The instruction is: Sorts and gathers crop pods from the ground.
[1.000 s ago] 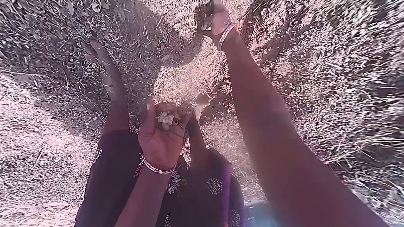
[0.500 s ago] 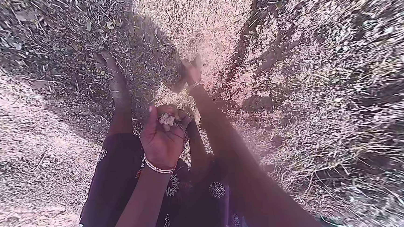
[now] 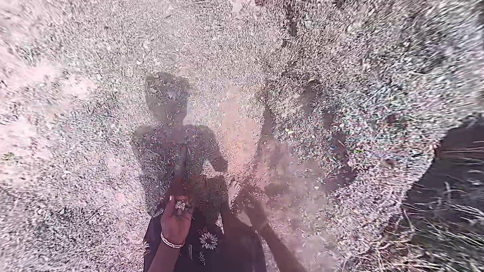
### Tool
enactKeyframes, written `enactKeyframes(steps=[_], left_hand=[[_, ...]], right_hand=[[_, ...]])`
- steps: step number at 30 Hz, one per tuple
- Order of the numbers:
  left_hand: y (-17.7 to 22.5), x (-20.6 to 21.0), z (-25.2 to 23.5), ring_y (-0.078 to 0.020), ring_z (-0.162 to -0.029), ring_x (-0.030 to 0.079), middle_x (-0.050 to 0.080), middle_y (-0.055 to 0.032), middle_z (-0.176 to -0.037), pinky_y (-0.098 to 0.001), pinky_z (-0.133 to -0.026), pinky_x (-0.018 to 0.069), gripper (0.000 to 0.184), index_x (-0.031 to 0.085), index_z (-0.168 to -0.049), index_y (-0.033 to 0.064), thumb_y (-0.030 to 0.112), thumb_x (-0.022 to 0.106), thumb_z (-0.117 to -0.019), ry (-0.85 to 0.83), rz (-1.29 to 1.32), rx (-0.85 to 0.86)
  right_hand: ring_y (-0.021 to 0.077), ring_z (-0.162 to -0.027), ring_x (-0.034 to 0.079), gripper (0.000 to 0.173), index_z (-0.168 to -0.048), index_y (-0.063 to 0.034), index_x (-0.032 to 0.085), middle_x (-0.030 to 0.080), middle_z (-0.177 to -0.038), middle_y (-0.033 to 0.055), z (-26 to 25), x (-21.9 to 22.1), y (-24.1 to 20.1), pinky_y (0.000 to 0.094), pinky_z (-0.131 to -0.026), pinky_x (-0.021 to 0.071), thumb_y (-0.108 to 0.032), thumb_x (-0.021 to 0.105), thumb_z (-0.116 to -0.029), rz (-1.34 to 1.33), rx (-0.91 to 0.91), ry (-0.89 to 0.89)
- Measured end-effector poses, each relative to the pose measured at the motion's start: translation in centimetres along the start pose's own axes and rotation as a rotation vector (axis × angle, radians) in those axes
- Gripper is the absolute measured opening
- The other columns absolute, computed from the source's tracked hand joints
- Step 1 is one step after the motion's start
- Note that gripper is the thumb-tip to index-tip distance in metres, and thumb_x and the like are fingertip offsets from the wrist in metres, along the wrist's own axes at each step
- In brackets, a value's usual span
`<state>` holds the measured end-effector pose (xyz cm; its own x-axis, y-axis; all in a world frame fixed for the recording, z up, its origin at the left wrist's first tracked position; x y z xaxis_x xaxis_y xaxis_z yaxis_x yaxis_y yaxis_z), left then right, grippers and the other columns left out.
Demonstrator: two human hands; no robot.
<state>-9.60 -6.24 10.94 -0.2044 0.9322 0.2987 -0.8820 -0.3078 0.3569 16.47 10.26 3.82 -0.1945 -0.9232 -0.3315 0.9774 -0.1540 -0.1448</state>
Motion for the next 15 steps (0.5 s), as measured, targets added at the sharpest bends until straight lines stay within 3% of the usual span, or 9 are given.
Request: enactKeyframes(steps=[4, 6, 9, 13, 15], left_hand=[[5.8, -0.8, 10.2, -0.0134, -0.074, 0.073, 0.074, -0.0019, -0.08, -0.0299, -0.07, 0.0626, 0.063, 0.072, -0.082, 0.0162, 0.03, 0.016, -0.1095, -0.066, 0.001, 0.01], [9.1, -1.7, 14.6, -0.0123, -0.072, 0.072, 0.074, 0.0, -0.078, -0.0282, -0.069, 0.0619, 0.063, 0.068, -0.08, 0.0177, 0.029, 0.015, -0.1104, -0.033, -0.033, 0.045], [13.8, -3.9, 20.1, -0.0115, -0.069, 0.071, 0.072, 0.0008, -0.075, -0.0269, -0.067, 0.0607, 0.059, 0.065, -0.079, 0.0176, 0.028, 0.017, -0.1112, 0.009, -0.018, 0.181], [18.3, -6.6, 25.0, -0.0086, -0.071, 0.072, 0.073, 0.0032, -0.075, -0.0255, -0.069, 0.06, 0.065, 0.066, -0.081, 0.0189, 0.041, 0.013, -0.1115, -0.13, 0.222, 0.436], [19.4, -7.8, 27.1, -0.0109, -0.071, 0.07, 0.069, 0.0019, -0.073, -0.0284, -0.071, 0.0601, 0.054, 0.06, -0.087, 0.0156, 0.038, 0.017, -0.1113, -0.188, 0.35, 0.518]], right_hand=[[0.0376, -0.134, 0.057, 0.046, -0.147, -0.0035, 0.054, 0.059, -0.144, 0.0247, 6.5, -5.8, 0.1, 0.0506, -0.116, 0.0417, -0.02, 0.059, -0.1052, 0.263, -0.044, -0.197], [0.0379, -0.133, 0.058, 0.046, -0.146, -0.0035, 0.055, 0.061, -0.141, 0.024, 7.8, -8.8, -0.1, 0.0537, -0.115, 0.0411, -0.026, 0.057, -0.1064, 0.386, -0.062, -0.225], [0.0372, -0.133, 0.058, 0.047, -0.144, -0.0069, 0.058, 0.064, -0.139, 0.0213, 9.2, -13.5, -0.9, 0.0557, -0.114, 0.0429, -0.033, 0.058, -0.1046, 0.469, -0.1, -0.116], [0.038, -0.137, 0.055, 0.046, -0.149, -0.0054, 0.053, 0.06, -0.143, 0.023, 15.5, -20.1, -5.4, 0.0548, -0.116, 0.04, -0.026, 0.054, -0.108, 0.328, -0.162, 0.018], [0.0381, -0.138, 0.054, 0.045, -0.149, -0.0056, 0.053, 0.059, -0.144, 0.0229, 17.3, -22.0, -6.4, 0.0549, -0.118, 0.0384, -0.026, 0.052, -0.1084, 0.333, -0.221, 0.058]])
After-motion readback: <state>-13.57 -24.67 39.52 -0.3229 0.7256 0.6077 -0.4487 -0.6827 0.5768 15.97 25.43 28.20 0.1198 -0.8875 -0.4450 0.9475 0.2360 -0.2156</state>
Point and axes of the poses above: each hand's wrist, its own z-axis away from the middle knuckle, its own x-axis out of the palm, y = z × x, the point moved 6 cm from there along -z, towards the middle knuckle
